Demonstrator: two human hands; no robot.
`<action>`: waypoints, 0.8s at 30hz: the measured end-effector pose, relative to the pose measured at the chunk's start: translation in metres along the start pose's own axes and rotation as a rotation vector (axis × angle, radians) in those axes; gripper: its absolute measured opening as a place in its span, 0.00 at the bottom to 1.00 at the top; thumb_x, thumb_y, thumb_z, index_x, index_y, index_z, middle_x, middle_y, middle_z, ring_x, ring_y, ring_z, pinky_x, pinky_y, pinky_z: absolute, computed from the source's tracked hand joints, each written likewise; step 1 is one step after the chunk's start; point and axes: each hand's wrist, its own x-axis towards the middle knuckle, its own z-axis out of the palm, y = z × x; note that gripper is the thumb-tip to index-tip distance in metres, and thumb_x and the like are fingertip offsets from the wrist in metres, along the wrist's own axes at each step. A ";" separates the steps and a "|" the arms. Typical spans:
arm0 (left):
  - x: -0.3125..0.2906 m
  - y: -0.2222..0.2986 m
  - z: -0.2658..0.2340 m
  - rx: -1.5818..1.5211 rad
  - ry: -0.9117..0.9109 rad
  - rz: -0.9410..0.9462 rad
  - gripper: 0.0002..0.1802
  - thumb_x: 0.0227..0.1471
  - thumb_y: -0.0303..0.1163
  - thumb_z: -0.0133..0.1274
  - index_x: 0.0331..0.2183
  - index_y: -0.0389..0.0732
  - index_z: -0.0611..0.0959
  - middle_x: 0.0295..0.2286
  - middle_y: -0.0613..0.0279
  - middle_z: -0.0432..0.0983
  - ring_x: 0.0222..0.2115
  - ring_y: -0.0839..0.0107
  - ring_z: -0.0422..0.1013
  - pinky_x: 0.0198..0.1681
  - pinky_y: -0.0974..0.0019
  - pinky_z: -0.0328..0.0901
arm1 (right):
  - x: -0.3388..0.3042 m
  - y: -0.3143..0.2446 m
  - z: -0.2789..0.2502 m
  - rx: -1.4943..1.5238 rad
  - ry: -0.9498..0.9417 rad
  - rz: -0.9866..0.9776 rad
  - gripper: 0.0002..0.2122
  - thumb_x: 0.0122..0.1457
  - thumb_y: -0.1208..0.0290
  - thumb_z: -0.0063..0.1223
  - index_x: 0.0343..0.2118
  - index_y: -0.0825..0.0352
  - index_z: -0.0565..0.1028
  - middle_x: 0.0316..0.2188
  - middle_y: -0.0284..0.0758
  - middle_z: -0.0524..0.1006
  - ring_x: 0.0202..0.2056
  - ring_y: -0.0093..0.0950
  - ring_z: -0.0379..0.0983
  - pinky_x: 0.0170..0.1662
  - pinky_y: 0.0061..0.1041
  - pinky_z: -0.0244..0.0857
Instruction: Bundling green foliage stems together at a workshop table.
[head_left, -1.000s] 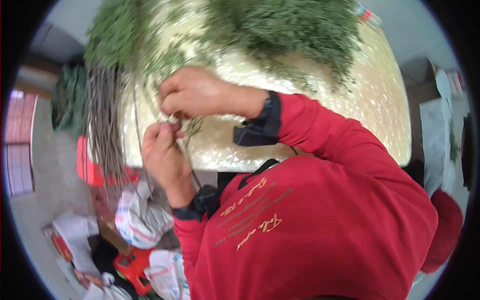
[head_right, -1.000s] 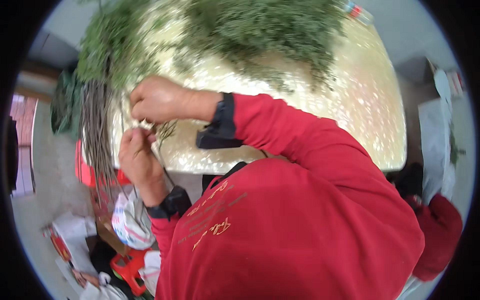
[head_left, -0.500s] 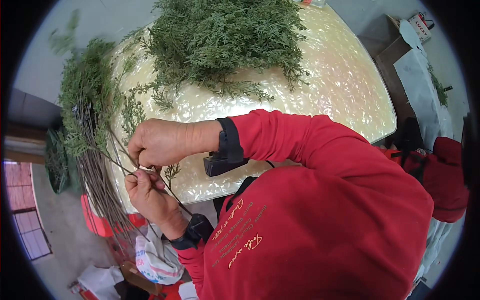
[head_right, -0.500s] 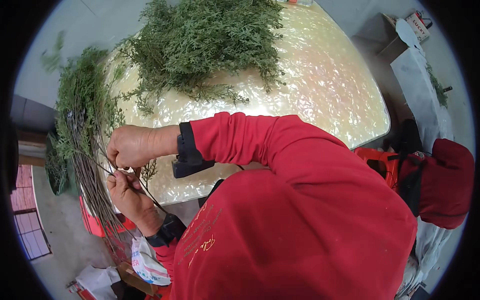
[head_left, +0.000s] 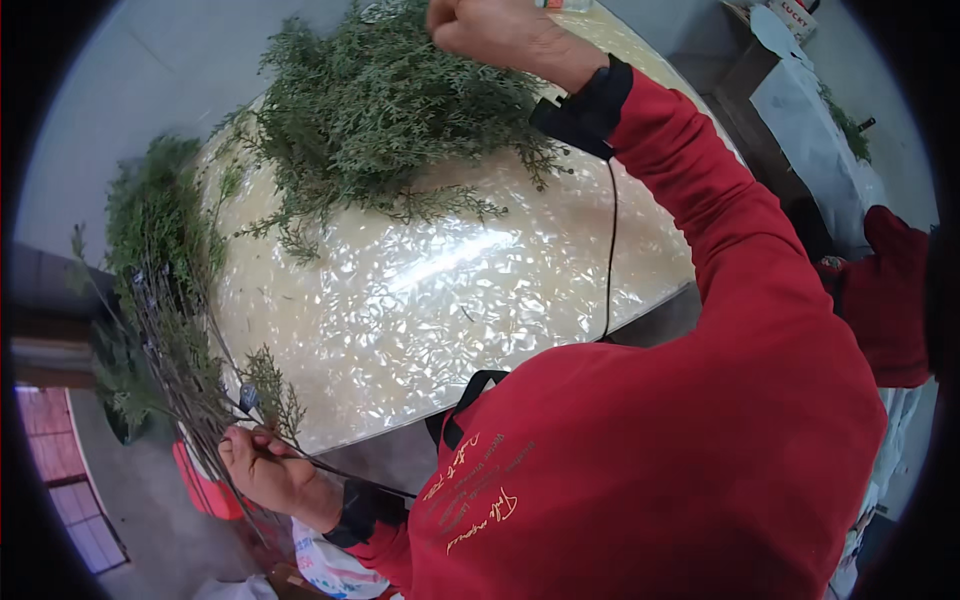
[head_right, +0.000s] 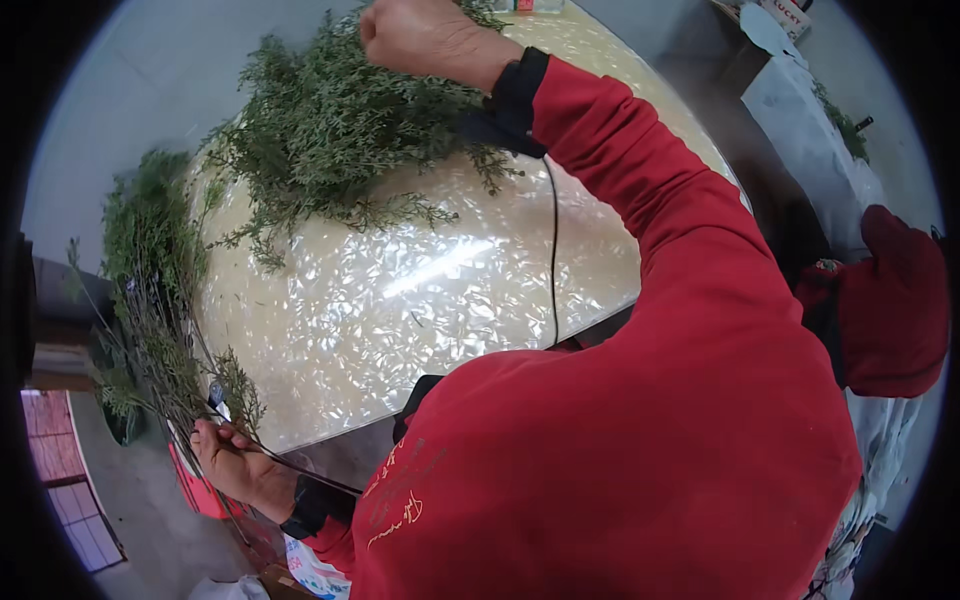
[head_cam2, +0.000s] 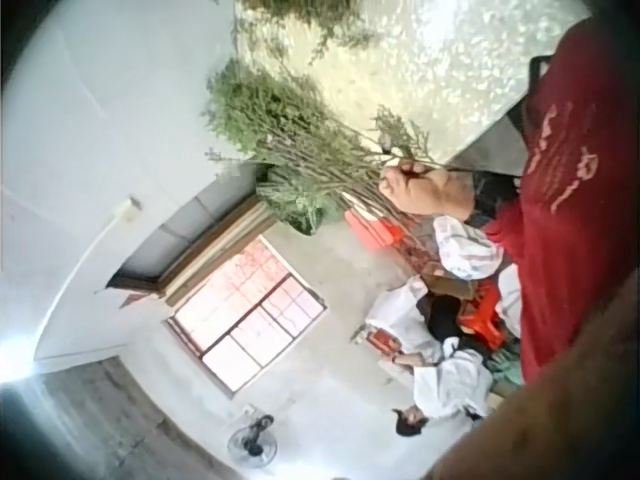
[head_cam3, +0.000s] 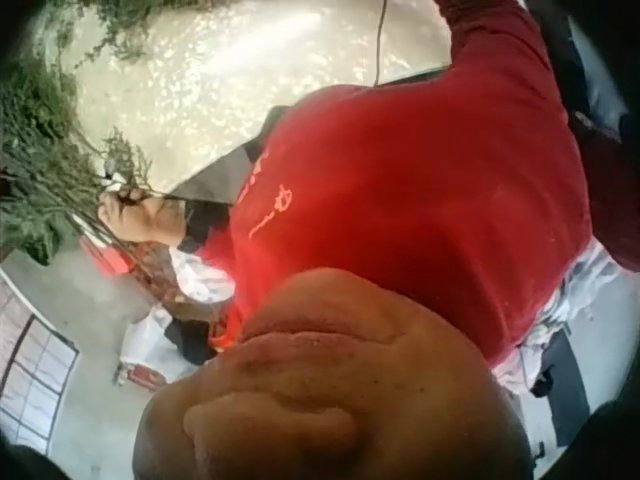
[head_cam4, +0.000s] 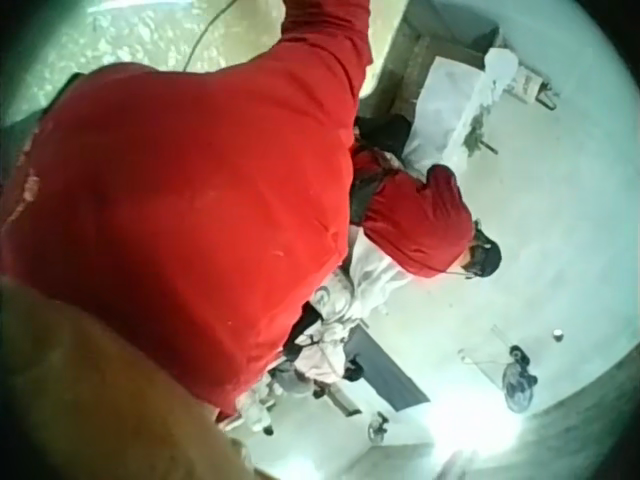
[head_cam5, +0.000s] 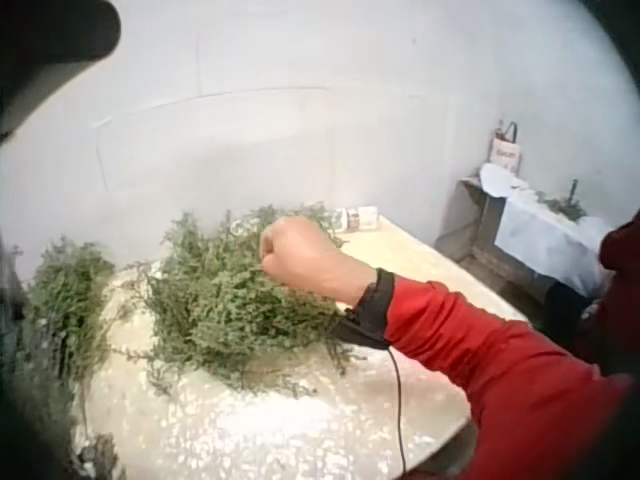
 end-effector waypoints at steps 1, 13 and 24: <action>-0.001 0.000 0.000 0.019 -0.020 -0.003 0.07 0.51 0.27 0.46 0.22 0.43 0.67 0.16 0.71 0.60 0.14 0.84 0.57 0.12 0.84 0.52 | 0.000 0.002 -0.004 -0.305 -0.285 0.062 0.10 0.48 0.74 0.44 0.29 0.75 0.72 0.17 0.37 0.75 0.24 0.26 0.73 0.24 0.26 0.67; -0.002 -0.007 0.007 0.030 -0.137 -0.079 0.08 0.51 0.28 0.47 0.22 0.43 0.68 0.16 0.70 0.62 0.14 0.83 0.57 0.11 0.83 0.53 | -0.071 0.030 0.022 -0.359 -0.462 0.202 0.10 0.37 0.69 0.54 0.23 0.70 0.75 0.17 0.43 0.72 0.24 0.40 0.71 0.28 0.34 0.64; 0.005 -0.012 -0.001 0.061 -0.112 -0.004 0.07 0.50 0.27 0.47 0.22 0.41 0.68 0.16 0.67 0.63 0.13 0.81 0.58 0.13 0.81 0.54 | -0.054 -0.055 -0.050 0.513 -0.209 0.388 0.10 0.51 0.70 0.47 0.26 0.75 0.70 0.15 0.35 0.72 0.21 0.21 0.72 0.21 0.21 0.65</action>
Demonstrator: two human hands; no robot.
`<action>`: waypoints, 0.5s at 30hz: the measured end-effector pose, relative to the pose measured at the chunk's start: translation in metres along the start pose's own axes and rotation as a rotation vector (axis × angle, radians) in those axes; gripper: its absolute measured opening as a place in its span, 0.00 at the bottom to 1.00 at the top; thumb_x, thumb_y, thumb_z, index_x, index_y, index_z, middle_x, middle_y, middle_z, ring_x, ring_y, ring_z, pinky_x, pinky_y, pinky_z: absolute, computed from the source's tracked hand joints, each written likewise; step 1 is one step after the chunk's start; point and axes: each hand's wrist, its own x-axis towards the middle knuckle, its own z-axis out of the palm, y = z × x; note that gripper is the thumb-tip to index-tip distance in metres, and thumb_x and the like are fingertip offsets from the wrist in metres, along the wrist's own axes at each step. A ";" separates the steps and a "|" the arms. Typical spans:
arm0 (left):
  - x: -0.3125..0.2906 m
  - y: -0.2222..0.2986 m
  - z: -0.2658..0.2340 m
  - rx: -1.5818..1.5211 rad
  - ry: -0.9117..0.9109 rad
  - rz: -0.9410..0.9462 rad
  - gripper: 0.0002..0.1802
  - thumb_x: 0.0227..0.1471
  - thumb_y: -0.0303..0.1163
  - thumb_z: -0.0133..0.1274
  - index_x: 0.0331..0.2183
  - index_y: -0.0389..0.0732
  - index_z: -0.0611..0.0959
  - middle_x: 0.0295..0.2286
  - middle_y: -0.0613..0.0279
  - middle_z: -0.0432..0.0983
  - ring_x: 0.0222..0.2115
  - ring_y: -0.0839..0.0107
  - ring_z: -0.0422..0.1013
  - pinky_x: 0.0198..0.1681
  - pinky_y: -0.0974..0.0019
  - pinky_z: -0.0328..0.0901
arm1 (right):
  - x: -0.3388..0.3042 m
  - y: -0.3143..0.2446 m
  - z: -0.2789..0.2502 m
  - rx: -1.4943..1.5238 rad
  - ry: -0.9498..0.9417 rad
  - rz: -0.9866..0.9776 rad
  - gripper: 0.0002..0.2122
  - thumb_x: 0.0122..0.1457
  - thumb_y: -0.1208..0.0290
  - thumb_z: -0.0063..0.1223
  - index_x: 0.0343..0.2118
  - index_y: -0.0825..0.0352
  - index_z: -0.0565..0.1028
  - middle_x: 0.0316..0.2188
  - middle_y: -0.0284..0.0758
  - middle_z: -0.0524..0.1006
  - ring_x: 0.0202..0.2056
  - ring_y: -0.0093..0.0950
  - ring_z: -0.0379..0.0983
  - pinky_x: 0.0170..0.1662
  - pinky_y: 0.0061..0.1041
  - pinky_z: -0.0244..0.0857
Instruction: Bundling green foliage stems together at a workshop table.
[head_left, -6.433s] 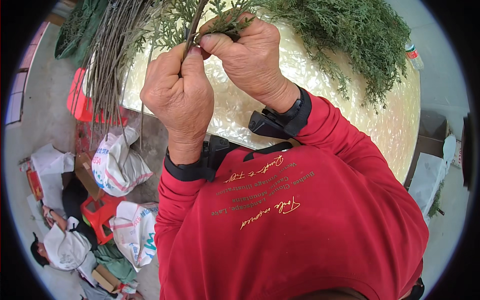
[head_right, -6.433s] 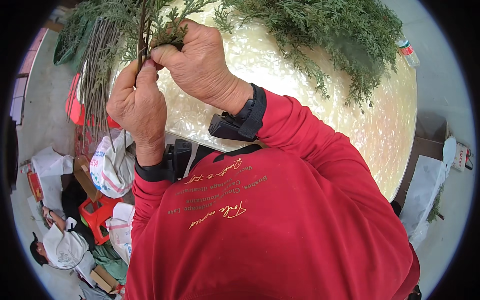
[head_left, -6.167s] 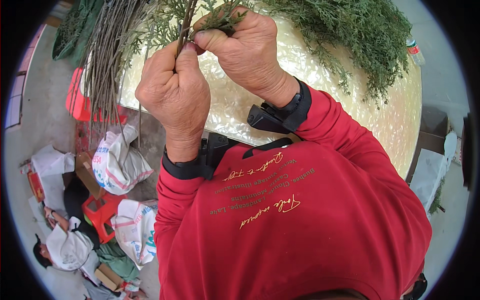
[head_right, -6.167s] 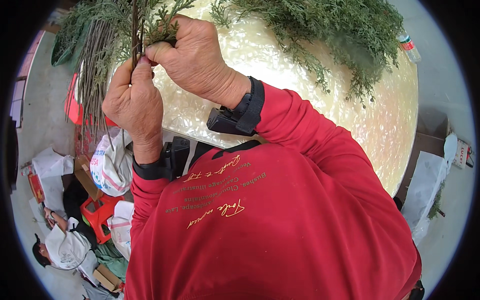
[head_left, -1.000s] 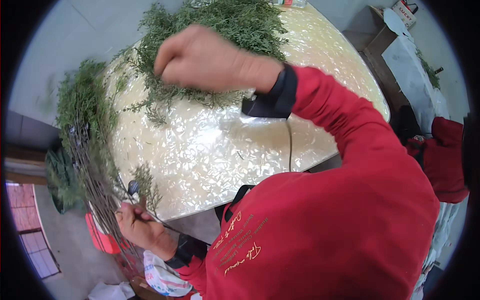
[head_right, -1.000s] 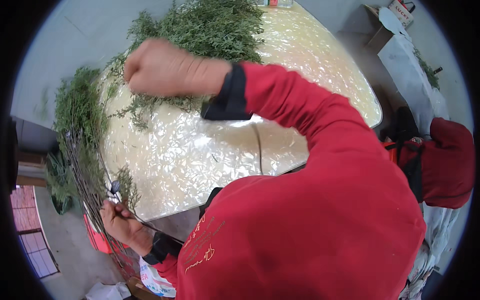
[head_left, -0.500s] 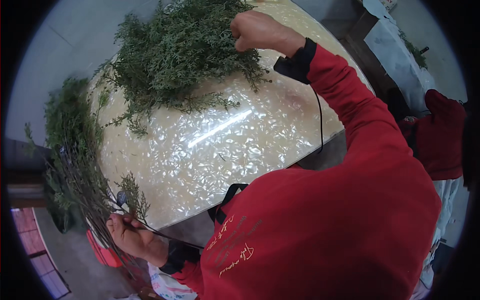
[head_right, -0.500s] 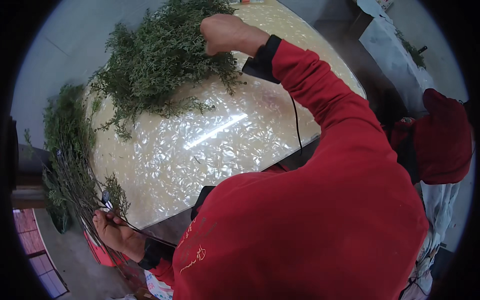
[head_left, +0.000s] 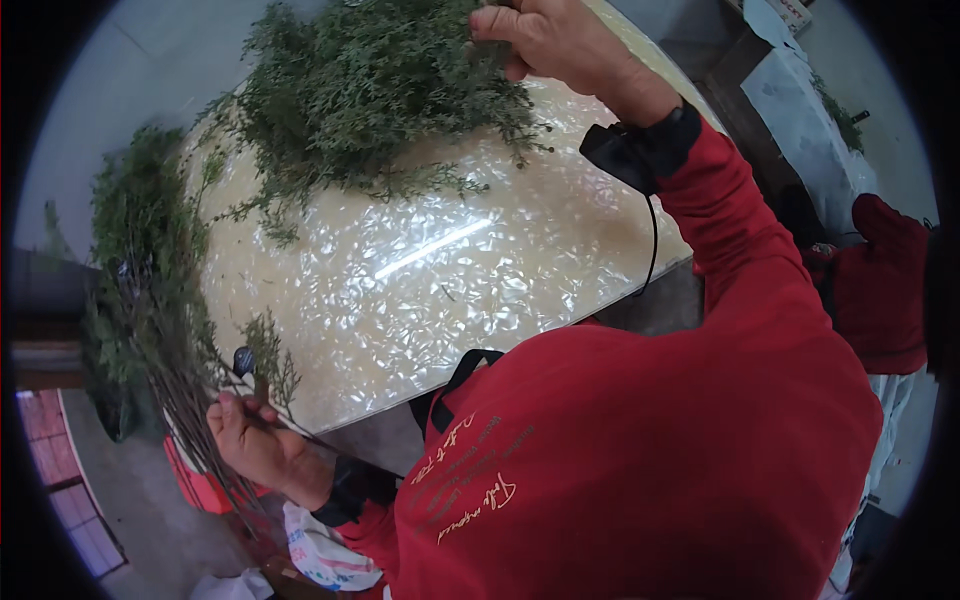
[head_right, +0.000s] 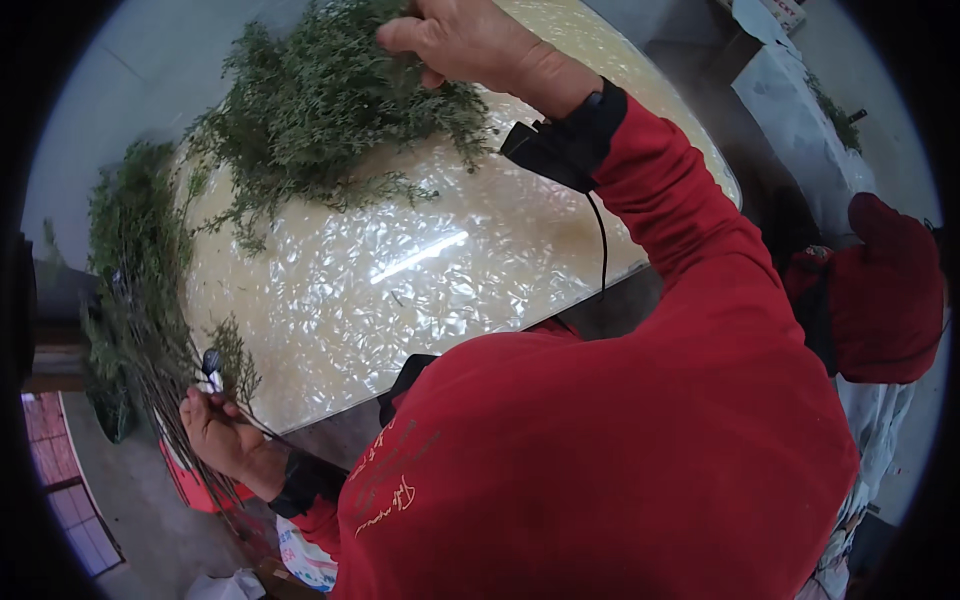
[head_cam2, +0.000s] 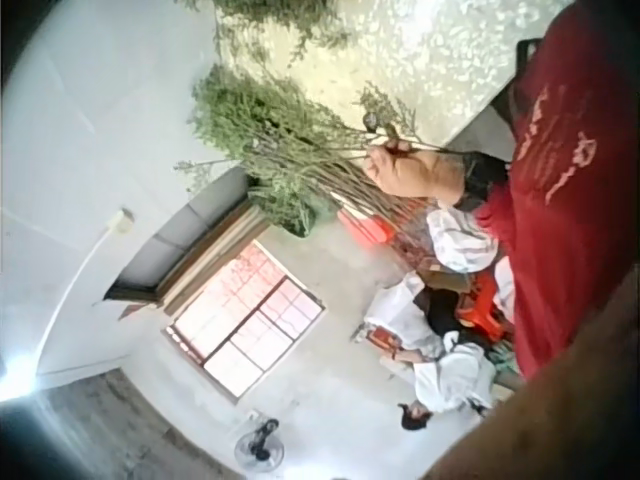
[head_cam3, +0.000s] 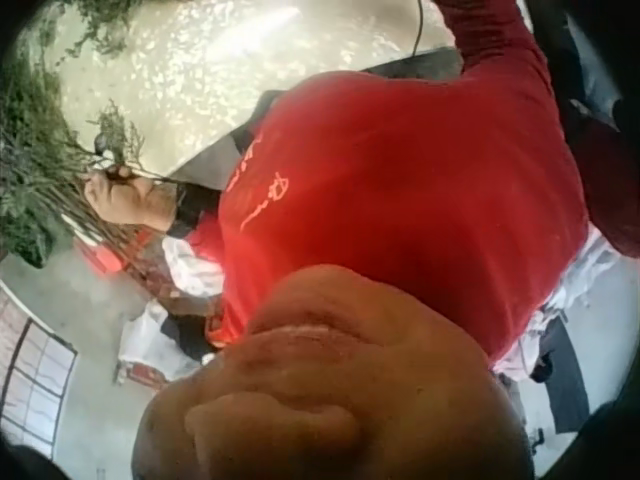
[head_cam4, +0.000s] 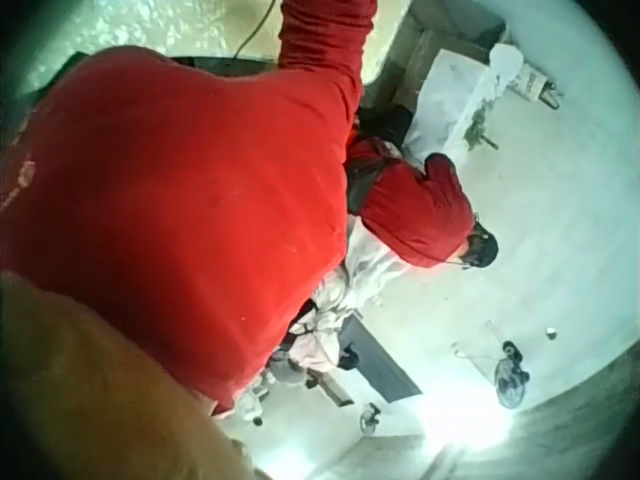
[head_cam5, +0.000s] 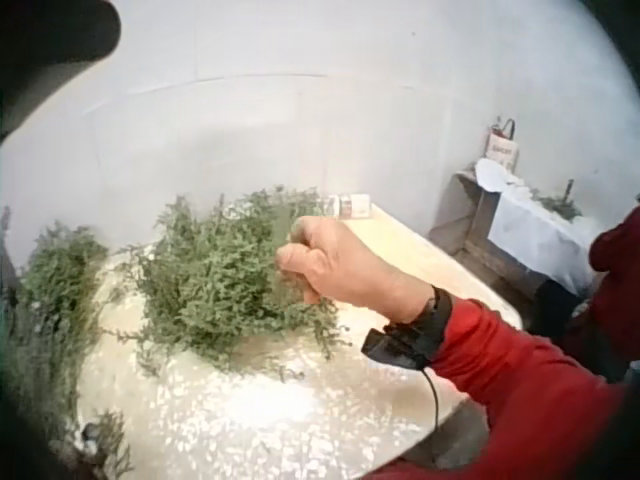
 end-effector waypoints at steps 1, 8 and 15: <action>0.000 -0.002 0.004 -0.008 -0.012 0.008 0.07 0.50 0.26 0.47 0.22 0.40 0.69 0.16 0.67 0.64 0.14 0.80 0.59 0.14 0.81 0.55 | -0.003 -0.013 0.006 0.009 -0.014 -0.009 0.10 0.51 0.70 0.47 0.26 0.75 0.70 0.15 0.35 0.72 0.21 0.21 0.72 0.21 0.21 0.65; -0.010 -0.011 0.039 0.142 0.022 0.092 0.03 0.46 0.23 0.50 0.24 0.36 0.72 0.17 0.62 0.69 0.14 0.79 0.62 0.16 0.79 0.57 | 0.018 -0.025 0.085 0.873 -0.364 -0.106 0.10 0.49 0.70 0.53 0.29 0.73 0.69 0.22 0.34 0.72 0.18 0.20 0.68 0.21 0.18 0.65; -0.014 -0.011 0.059 0.256 0.060 0.124 0.05 0.44 0.24 0.53 0.24 0.35 0.73 0.17 0.64 0.70 0.15 0.81 0.63 0.17 0.80 0.57 | 0.017 -0.041 0.173 0.938 -0.626 -0.258 0.12 0.44 0.68 0.53 0.28 0.73 0.70 0.19 0.41 0.72 0.21 0.31 0.71 0.25 0.24 0.65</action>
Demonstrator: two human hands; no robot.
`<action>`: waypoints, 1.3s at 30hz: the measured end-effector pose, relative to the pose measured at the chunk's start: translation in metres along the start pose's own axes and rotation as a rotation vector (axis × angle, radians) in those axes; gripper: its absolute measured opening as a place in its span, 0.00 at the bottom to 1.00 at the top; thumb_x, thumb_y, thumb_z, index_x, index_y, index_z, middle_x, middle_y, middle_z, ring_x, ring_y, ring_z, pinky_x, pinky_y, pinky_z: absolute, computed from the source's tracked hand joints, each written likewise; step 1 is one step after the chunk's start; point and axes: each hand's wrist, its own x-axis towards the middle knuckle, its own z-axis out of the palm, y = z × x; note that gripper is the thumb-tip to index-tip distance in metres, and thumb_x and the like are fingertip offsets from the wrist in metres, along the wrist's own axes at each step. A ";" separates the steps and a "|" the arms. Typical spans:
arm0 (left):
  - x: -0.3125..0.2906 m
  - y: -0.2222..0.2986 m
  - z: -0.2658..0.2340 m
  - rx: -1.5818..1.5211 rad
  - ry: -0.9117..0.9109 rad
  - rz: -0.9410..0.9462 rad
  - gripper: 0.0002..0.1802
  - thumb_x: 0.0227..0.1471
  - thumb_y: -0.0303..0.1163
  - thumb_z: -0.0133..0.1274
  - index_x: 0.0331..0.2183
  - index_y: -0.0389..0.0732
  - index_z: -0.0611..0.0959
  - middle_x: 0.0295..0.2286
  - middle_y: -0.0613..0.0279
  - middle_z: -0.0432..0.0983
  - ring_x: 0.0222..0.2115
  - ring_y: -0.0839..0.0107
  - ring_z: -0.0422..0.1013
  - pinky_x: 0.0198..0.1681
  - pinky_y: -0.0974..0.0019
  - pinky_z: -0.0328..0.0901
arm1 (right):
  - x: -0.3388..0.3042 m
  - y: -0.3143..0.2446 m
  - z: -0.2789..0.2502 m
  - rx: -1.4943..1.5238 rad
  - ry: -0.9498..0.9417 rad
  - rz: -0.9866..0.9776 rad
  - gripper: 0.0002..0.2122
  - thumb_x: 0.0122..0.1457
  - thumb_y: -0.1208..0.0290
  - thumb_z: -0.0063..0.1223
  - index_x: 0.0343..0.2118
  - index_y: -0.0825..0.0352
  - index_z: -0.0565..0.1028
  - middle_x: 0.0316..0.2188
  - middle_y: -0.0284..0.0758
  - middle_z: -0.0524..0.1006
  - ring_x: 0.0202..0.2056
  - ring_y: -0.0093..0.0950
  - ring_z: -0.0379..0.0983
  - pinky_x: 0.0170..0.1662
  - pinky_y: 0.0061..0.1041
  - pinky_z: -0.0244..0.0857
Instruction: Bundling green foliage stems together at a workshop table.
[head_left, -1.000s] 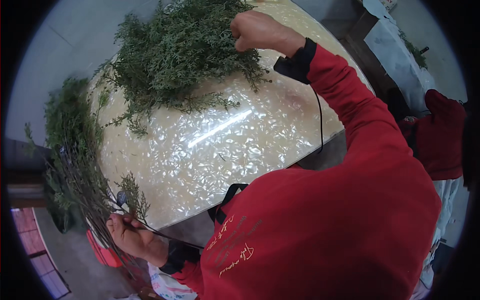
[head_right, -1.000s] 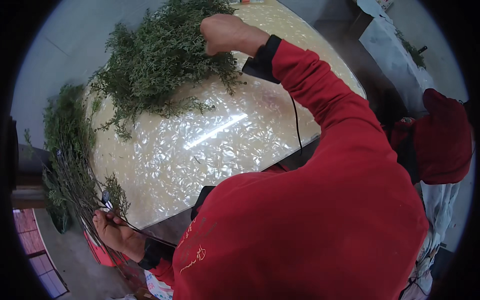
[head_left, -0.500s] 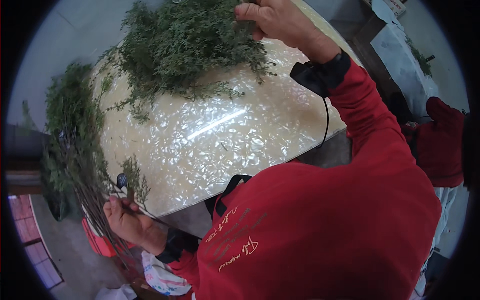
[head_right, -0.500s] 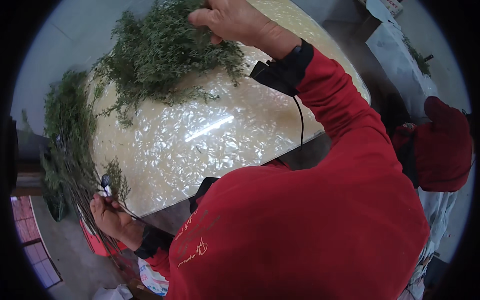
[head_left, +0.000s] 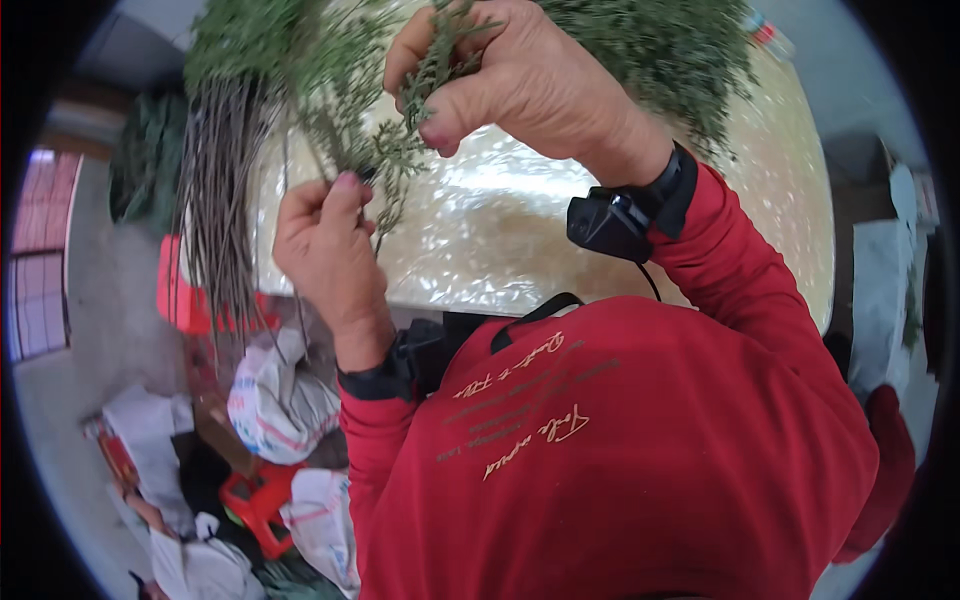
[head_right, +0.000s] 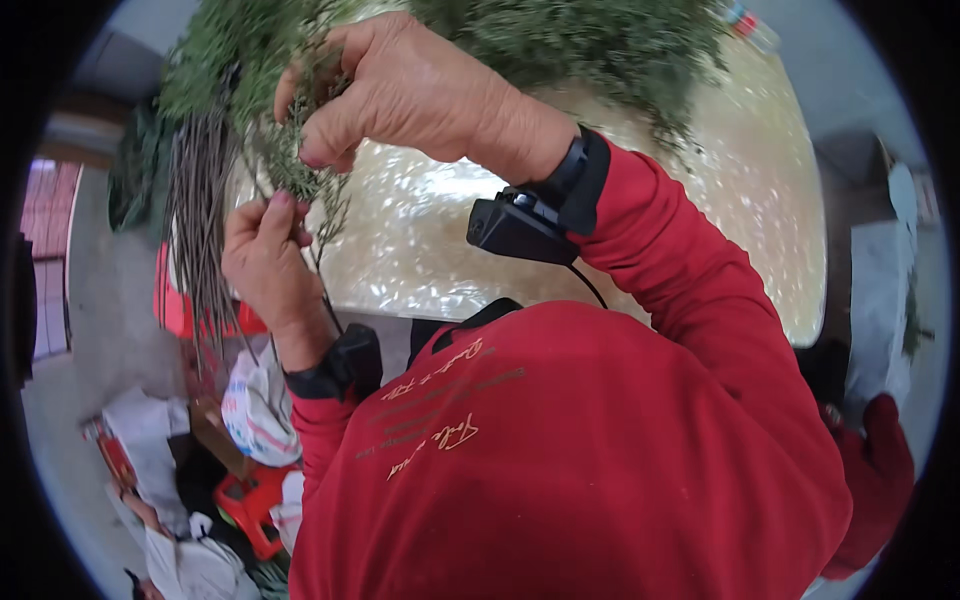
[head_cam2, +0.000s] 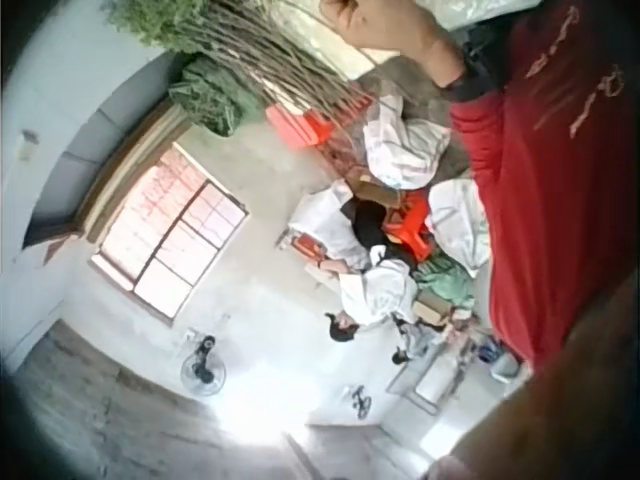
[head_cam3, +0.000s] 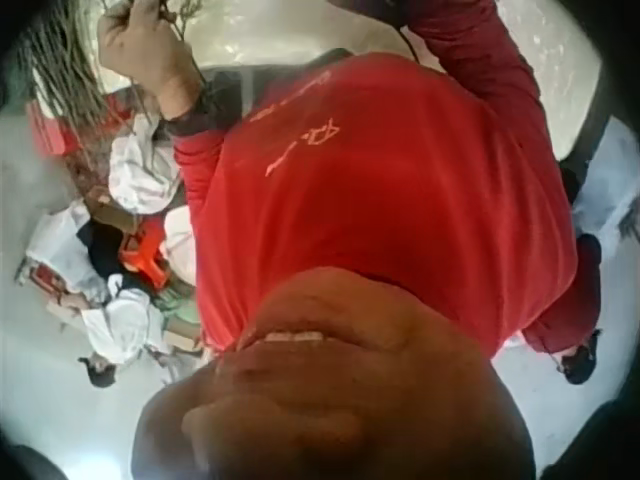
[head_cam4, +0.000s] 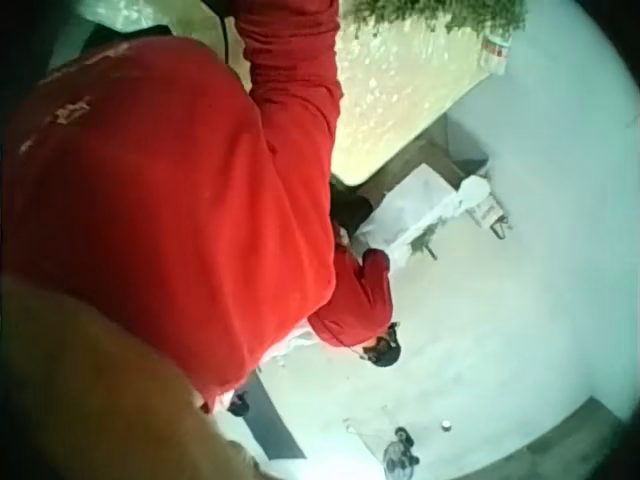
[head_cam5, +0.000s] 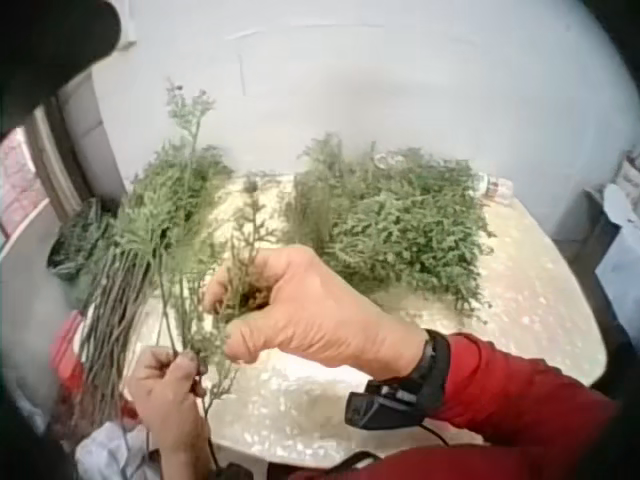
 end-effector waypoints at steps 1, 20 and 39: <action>-0.001 -0.001 -0.002 0.012 0.029 -0.005 0.05 0.44 0.24 0.53 0.24 0.35 0.73 0.17 0.64 0.70 0.15 0.81 0.63 0.17 0.80 0.57 | 0.002 0.004 0.010 -0.061 0.038 0.032 0.11 0.41 0.68 0.52 0.24 0.72 0.72 0.18 0.44 0.72 0.20 0.34 0.70 0.26 0.27 0.65; 0.002 -0.024 -0.044 0.326 0.166 0.340 0.03 0.47 0.20 0.50 0.25 0.33 0.72 0.20 0.64 0.70 0.18 0.80 0.65 0.22 0.78 0.62 | 0.013 0.068 0.071 -0.342 -0.292 -0.251 0.15 0.39 0.84 0.54 0.33 0.70 0.68 0.24 0.31 0.69 0.27 0.21 0.66 0.32 0.20 0.63; 0.003 -0.015 -0.030 -0.360 0.185 0.022 0.04 0.46 0.21 0.51 0.27 0.32 0.73 0.20 0.61 0.71 0.17 0.78 0.64 0.19 0.78 0.59 | 0.028 0.074 0.068 0.154 -0.128 -0.058 0.07 0.48 0.79 0.51 0.31 0.72 0.70 0.24 0.35 0.72 0.24 0.24 0.71 0.28 0.22 0.68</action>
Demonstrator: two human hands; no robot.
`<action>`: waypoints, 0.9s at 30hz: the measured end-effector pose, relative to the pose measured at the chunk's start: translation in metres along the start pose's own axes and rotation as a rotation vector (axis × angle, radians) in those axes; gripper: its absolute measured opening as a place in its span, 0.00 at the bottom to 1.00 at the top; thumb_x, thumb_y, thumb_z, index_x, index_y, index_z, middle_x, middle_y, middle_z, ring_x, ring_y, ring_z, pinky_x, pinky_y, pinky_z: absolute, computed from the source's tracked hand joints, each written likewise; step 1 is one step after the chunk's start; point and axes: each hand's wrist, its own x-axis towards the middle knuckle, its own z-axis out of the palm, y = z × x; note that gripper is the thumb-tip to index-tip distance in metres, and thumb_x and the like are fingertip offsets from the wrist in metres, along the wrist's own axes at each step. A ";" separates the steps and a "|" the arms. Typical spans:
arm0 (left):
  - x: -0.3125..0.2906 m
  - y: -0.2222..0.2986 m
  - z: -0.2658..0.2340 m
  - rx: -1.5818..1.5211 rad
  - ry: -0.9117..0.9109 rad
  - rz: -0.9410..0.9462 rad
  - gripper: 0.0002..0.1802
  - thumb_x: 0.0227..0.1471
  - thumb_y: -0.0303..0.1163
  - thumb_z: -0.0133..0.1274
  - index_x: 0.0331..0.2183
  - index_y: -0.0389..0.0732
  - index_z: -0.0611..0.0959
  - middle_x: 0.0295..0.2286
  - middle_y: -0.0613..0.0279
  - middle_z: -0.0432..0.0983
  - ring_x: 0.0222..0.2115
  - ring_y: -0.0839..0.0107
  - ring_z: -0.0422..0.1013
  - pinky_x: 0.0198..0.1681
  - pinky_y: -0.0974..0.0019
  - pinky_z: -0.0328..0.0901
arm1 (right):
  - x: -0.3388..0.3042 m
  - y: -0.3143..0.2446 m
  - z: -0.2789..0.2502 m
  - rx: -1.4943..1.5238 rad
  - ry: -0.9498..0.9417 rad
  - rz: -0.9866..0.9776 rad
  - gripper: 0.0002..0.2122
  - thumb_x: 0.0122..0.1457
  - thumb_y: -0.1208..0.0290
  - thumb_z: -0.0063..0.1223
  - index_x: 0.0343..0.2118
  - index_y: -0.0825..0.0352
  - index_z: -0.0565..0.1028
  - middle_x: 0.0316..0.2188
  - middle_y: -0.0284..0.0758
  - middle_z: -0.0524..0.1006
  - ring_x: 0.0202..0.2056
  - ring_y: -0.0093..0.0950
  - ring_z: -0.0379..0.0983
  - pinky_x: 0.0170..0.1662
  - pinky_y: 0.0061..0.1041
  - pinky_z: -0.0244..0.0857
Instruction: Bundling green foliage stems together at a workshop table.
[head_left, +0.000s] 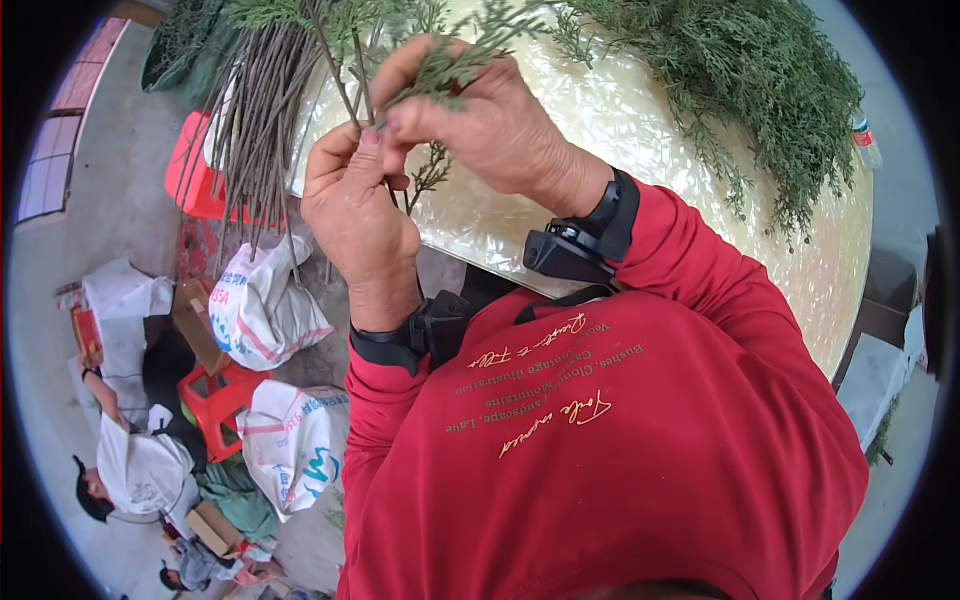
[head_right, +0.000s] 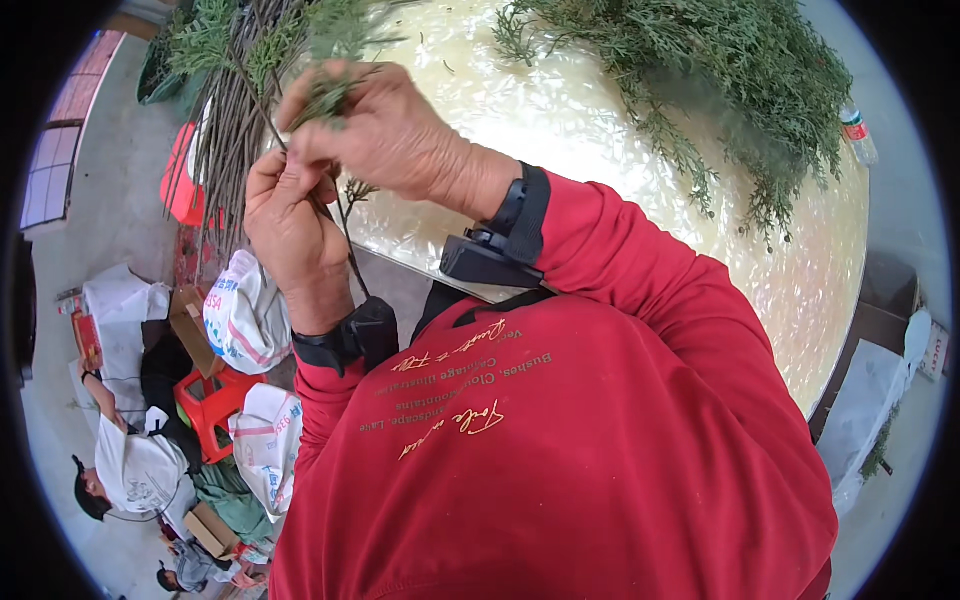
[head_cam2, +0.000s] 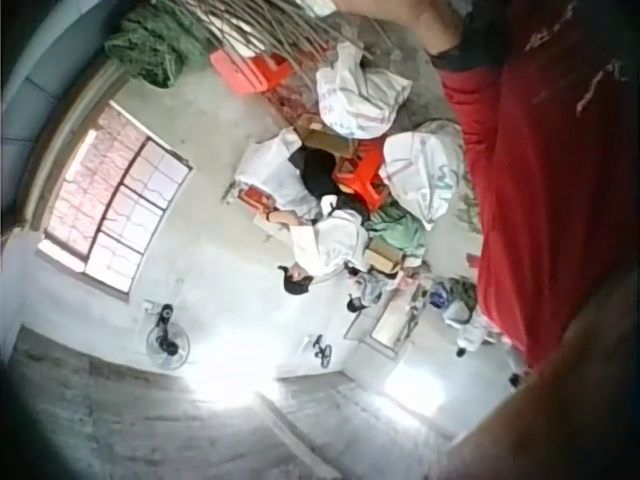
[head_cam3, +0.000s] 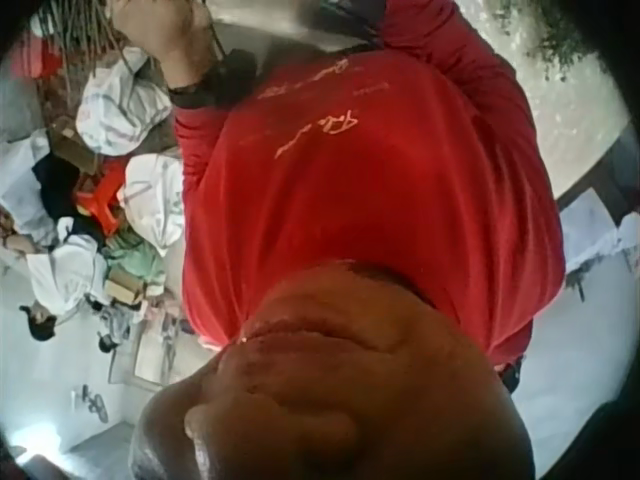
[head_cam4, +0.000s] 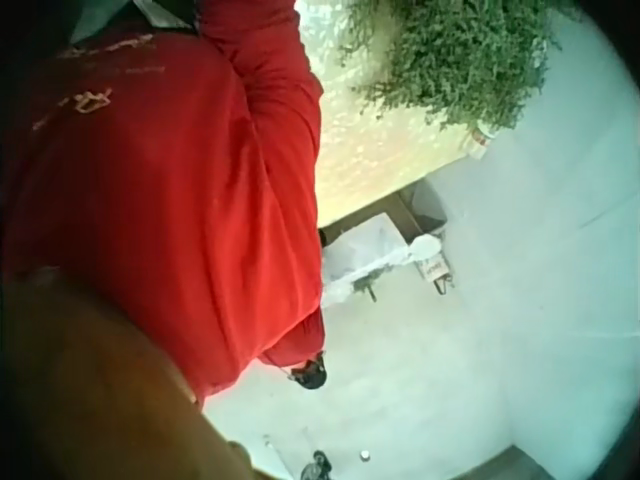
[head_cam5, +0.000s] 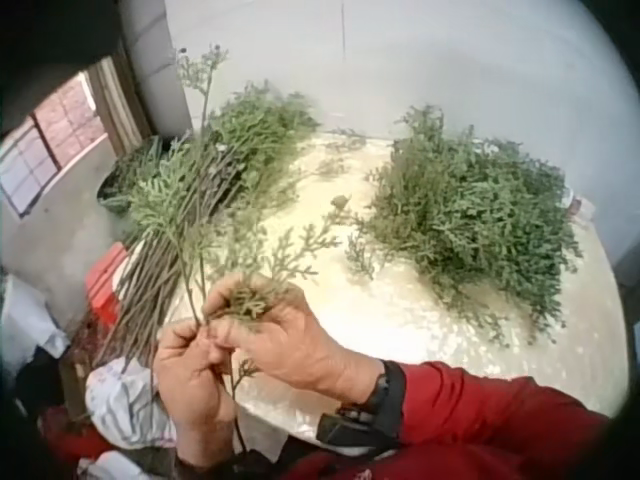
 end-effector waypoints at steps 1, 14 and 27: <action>0.001 0.000 -0.003 0.025 -0.020 -0.061 0.04 0.46 0.22 0.51 0.28 0.32 0.73 0.20 0.60 0.71 0.16 0.77 0.64 0.19 0.78 0.58 | -0.001 0.001 -0.004 0.048 0.076 0.109 0.08 0.48 0.78 0.52 0.32 0.73 0.70 0.23 0.35 0.72 0.24 0.24 0.72 0.28 0.22 0.68; -0.002 0.002 -0.002 -0.057 -0.085 -0.141 0.04 0.48 0.22 0.49 0.29 0.31 0.74 0.20 0.58 0.73 0.17 0.77 0.65 0.18 0.80 0.56 | -0.001 0.016 -0.012 0.207 0.224 0.236 0.09 0.50 0.75 0.53 0.32 0.74 0.71 0.21 0.38 0.73 0.22 0.27 0.73 0.25 0.22 0.71; -0.002 0.005 -0.001 0.002 -0.109 -0.110 0.05 0.46 0.21 0.50 0.29 0.30 0.75 0.24 0.55 0.75 0.18 0.79 0.66 0.18 0.81 0.55 | 0.003 0.012 -0.009 0.037 0.231 0.217 0.08 0.49 0.76 0.52 0.32 0.74 0.71 0.21 0.38 0.74 0.22 0.25 0.73 0.25 0.21 0.71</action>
